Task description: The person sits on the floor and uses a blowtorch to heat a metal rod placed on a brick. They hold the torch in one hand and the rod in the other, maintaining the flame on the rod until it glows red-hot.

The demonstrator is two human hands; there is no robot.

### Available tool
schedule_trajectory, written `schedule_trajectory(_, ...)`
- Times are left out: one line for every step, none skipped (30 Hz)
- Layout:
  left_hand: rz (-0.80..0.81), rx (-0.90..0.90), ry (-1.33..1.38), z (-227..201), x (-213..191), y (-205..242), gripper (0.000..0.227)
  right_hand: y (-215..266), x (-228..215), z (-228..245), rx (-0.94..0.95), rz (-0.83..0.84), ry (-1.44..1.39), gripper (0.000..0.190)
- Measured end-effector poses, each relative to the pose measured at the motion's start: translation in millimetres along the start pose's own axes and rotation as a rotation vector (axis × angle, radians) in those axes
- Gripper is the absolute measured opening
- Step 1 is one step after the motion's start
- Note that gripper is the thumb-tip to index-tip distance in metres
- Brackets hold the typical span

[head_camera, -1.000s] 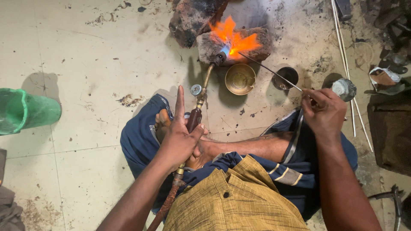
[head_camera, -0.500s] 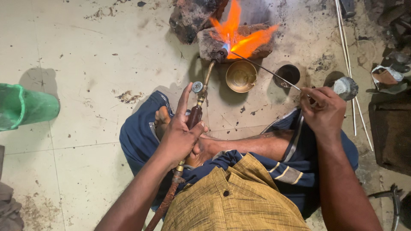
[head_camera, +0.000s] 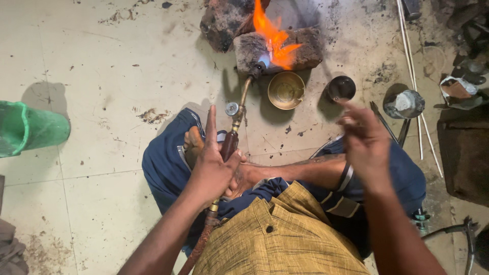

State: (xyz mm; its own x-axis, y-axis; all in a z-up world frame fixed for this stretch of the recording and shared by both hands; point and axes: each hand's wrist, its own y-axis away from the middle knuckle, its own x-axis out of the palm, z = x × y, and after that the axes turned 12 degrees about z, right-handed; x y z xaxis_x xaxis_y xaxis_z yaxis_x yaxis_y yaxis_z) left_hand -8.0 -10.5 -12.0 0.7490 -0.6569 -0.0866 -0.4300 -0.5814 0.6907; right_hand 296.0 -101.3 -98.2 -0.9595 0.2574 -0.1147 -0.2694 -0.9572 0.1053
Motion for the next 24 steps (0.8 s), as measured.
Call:
schedule_trajectory(0.007, 0.012, -0.001, -1, 2, 1, 0.109, -3, 16, 6, -0.169, 0.065, 0.202, 0.041)
schedule_trajectory(0.011, 0.022, -0.002, -2, 5, 2, 0.111, -6, 34, 14, -0.338, 0.132, 0.402, 0.038)
schedule_trajectory(0.015, 0.031, -0.004, -2, 6, 3, 0.113, -8, 52, 21, -0.311, 0.156, 0.283, 0.036)
schedule_trajectory(0.015, -0.011, -0.015, -3, 8, 3, 0.113, -10, 72, 28, -0.283, 0.179, 0.164, 0.035)
schedule_trajectory(0.016, -0.054, -0.027, -4, 10, 4, 0.113, -13, 90, 35, -0.251, 0.197, 0.117, 0.028)
schedule_trajectory(0.017, -0.097, -0.038, -5, 10, 5, 0.112, -17, 108, 41, -0.219, 0.214, 0.069, 0.025)
schedule_trajectory(0.022, -0.079, -0.037, -6, 10, 6, 0.113, -24, 125, 45, -0.293, 0.209, 0.111, 0.028)
schedule_trajectory(0.028, -0.062, -0.035, -6, 11, 7, 0.113, -28, 138, 48, -0.366, 0.203, 0.152, 0.032)
schedule_trajectory(0.034, -0.044, -0.034, -7, 11, 7, 0.113, -30, 146, 51, -0.378, 0.217, 0.149, 0.034)
schedule_trajectory(0.038, -0.042, -0.039, -7, 11, 8, 0.112, -33, 153, 52, -0.389, 0.233, 0.145, 0.036)
schedule_trajectory(0.042, -0.04, -0.044, -7, 11, 9, 0.111, -34, 158, 52, -0.401, 0.249, 0.141, 0.038)
schedule_trajectory(0.045, -0.038, -0.048, -6, 11, 9, 0.111, -35, 161, 52, -0.412, 0.237, 0.161, 0.036)
schedule_trajectory(0.046, -0.037, -0.056, -6, 9, 9, 0.111, -36, 164, 51, -0.423, 0.226, 0.181, 0.034)
schedule_trajectory(0.048, -0.036, -0.062, -5, 8, 9, 0.111, -36, 165, 50, -0.432, 0.215, 0.202, 0.031)
schedule_trajectory(0.051, -0.035, -0.069, -4, 7, 9, 0.111, -36, 166, 50, -0.436, 0.217, 0.182, 0.029)
schedule_trajectory(0.055, -0.021, -0.053, -3, 7, 9, 0.111, -36, 166, 49, -0.441, 0.219, 0.163, 0.027)
schedule_trajectory(0.059, -0.006, -0.038, -3, 8, 8, 0.11, -36, 167, 49, -0.445, 0.22, 0.143, 0.025)
schedule_trajectory(0.063, 0.008, -0.023, -2, 8, 8, 0.11, -35, 167, 50, -0.445, 0.221, 0.134, 0.026)
schedule_trajectory(0.061, 0.02, -0.007, -1, 9, 8, 0.11, -35, 167, 51, -0.444, 0.221, 0.125, 0.026)
schedule_trajectory(0.059, 0.032, 0.008, -1, 9, 8, 0.109, -35, 166, 52, -0.445, 0.221, 0.115, 0.027)
schedule_trajectory(0.056, 0.044, 0.023, 0, 10, 7, 0.109, -35, 166, 53, -0.44, 0.22, 0.13, 0.028)
schedule_trajectory(0.058, 0.047, 0.019, 0, 10, 7, 0.108, -35, 165, 54, -0.434, 0.219, 0.145, 0.03)
schedule_trajectory(0.061, 0.05, 0.014, 1, 10, 7, 0.107, -35, 165, 55, -0.428, 0.217, 0.16, 0.031)
schedule_trajectory(0.063, 0.054, 0.01, 1, 9, 7, 0.107, -35, 164, 56, -0.421, 0.218, 0.165, 0.032)
